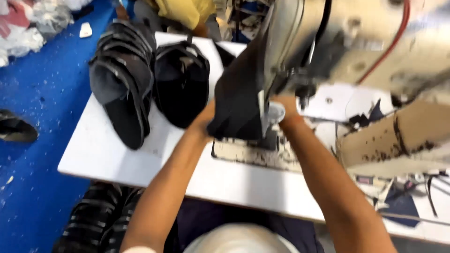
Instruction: The person sews shoe upper components using an industrial sewing machine.
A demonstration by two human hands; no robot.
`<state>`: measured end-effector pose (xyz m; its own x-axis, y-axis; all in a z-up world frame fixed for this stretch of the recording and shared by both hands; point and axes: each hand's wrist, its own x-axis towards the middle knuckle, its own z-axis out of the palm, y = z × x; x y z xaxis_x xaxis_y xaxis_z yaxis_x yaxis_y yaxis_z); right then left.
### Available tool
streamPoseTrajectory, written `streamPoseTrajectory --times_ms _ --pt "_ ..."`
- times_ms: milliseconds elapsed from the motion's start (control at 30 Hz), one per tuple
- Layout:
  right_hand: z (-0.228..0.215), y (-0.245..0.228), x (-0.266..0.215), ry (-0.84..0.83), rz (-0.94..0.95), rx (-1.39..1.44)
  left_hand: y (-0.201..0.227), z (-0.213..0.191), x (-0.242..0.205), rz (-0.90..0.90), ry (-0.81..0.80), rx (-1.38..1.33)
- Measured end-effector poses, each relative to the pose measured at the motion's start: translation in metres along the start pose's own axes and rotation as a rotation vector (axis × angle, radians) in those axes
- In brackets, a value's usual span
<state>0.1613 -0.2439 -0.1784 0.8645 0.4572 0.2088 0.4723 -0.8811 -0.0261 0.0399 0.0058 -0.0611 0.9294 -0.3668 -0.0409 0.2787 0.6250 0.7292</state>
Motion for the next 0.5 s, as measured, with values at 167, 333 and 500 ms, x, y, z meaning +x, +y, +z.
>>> streamPoseTrajectory --times_ms 167,333,500 --pt "-0.1 -0.026 -0.022 0.234 -0.208 0.13 0.005 0.01 -0.01 0.032 0.047 0.212" --pt "-0.151 -0.04 -0.035 0.079 -0.077 0.194 0.019 -0.008 -0.019 0.02 0.036 0.373" --pt "-0.015 0.07 0.001 0.032 0.087 -0.049 0.035 0.006 -0.015 0.023 0.004 0.398"
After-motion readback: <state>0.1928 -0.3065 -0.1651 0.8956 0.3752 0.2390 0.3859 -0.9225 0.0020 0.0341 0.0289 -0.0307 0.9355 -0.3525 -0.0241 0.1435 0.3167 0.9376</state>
